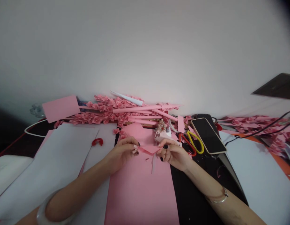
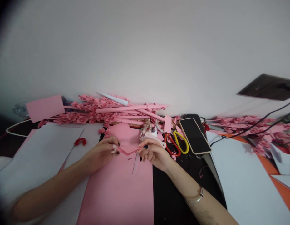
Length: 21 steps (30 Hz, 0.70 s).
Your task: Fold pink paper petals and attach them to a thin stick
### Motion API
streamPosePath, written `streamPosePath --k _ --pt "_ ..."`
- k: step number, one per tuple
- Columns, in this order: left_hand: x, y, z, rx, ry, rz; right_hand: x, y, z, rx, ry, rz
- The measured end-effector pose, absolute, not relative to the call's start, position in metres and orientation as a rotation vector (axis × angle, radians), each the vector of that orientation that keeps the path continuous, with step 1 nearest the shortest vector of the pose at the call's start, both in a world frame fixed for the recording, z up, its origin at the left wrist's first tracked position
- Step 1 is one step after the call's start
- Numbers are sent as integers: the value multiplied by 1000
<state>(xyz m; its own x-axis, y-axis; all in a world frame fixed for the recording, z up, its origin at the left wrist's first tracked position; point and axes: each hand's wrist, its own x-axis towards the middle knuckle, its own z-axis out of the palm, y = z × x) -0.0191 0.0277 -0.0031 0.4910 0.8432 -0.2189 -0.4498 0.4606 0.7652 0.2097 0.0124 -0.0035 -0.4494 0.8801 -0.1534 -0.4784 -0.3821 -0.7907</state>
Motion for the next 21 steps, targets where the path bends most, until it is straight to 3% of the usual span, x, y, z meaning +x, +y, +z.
streamPosePath --k 12,21 --pt "-13 19 3 1859 1083 710 205 8 -4 -796 -1016 1956" --pt "-12 18 -4 1934 1130 887 193 3 -5 -873 -1368 1819"
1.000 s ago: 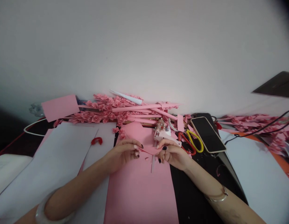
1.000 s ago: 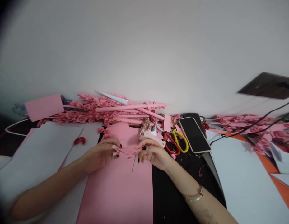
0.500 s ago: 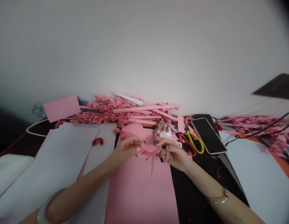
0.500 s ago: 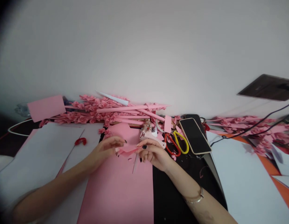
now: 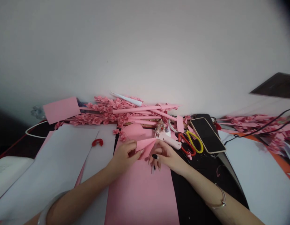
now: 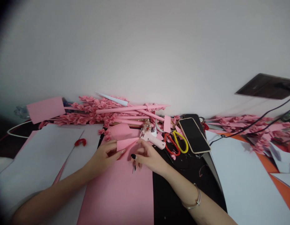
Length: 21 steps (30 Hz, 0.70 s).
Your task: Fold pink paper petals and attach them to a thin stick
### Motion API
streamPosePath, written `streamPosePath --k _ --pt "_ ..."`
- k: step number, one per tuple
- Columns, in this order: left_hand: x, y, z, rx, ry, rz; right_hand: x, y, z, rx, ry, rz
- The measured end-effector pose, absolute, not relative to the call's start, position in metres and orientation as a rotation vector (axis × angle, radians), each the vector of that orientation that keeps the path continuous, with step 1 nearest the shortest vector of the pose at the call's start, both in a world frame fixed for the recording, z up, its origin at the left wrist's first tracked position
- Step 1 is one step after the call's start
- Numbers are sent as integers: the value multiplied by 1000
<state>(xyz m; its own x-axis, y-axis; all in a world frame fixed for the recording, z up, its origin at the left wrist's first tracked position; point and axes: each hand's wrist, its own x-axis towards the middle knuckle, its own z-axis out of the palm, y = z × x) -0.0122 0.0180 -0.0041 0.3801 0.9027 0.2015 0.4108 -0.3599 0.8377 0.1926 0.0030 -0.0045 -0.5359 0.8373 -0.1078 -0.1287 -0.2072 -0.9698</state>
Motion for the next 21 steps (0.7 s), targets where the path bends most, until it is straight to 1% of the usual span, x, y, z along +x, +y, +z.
streamPosePath --k 5,8,13,16,21 --pt "-10 14 -4 1875 1079 986 191 1 -5 -843 -1377 1821" --pt "-9 12 -3 1827 1085 1010 189 0 -5 -911 -1404 1800" --pt "-9 11 -3 1644 1136 808 189 0 -6 -985 -1435 1748" --pt "-8 12 0 1478 1087 696 190 1 -7 -1014 -1414 1708" --pt "-7 13 8 1316 980 670 193 3 -7 -974 -1364 1724"
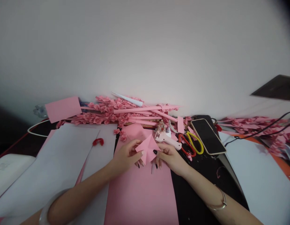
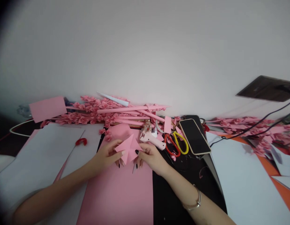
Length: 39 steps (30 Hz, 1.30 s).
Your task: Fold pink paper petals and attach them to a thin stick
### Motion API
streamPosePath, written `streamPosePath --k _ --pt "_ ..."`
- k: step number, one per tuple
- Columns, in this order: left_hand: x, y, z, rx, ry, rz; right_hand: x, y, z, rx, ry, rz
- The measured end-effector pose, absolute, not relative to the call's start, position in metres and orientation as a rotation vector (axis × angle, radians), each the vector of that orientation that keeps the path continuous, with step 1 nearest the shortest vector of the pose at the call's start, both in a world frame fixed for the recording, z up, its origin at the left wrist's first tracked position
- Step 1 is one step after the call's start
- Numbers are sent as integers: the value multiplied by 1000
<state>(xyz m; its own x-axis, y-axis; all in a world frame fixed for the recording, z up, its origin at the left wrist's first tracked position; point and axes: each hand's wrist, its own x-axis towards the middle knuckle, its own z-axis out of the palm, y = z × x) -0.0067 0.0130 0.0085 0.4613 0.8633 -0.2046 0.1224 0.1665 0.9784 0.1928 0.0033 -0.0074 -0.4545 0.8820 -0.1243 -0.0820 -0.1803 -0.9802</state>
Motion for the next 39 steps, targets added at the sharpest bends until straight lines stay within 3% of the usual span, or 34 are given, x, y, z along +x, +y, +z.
streamPosePath --k 21,39 --pt "-21 19 -1 785 529 585 205 5 -3 -690 -1004 2150" --pt "-24 24 3 511 536 728 204 7 -2 -706 -824 2027"
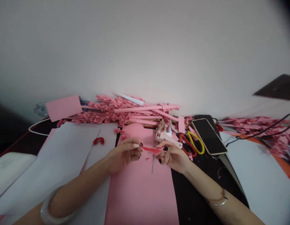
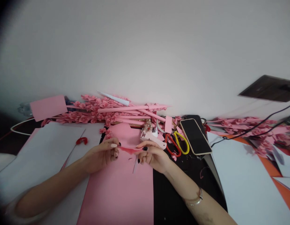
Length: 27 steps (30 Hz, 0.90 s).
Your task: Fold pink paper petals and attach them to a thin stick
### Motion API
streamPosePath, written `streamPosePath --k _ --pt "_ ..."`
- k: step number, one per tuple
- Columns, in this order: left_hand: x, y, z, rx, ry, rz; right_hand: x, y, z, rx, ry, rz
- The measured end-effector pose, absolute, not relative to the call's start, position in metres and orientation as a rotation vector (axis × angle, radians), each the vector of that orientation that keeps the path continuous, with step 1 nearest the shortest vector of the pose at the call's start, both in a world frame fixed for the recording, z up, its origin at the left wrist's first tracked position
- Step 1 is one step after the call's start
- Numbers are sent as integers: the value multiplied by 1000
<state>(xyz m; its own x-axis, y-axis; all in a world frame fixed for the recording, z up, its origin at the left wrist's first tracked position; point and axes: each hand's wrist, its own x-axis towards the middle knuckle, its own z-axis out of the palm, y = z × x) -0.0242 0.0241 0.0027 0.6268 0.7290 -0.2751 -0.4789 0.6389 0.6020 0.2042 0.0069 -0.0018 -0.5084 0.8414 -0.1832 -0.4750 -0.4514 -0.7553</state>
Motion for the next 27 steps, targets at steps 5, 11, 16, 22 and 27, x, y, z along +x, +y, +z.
streamPosePath --k 5,11,16,22,27 --pt "-23 27 1 448 583 846 205 7 -1 -685 -773 2016" --pt "-22 33 8 189 712 1013 206 9 -2 -690 -766 1985" --pt "-23 33 9 99 697 1024 200 9 -6 -736 -881 1904" --pt "-23 31 3 146 688 955 188 3 -9 -879 -1101 1747" --pt "-18 26 0 461 655 913 183 -5 -7 -1046 -1473 1579"
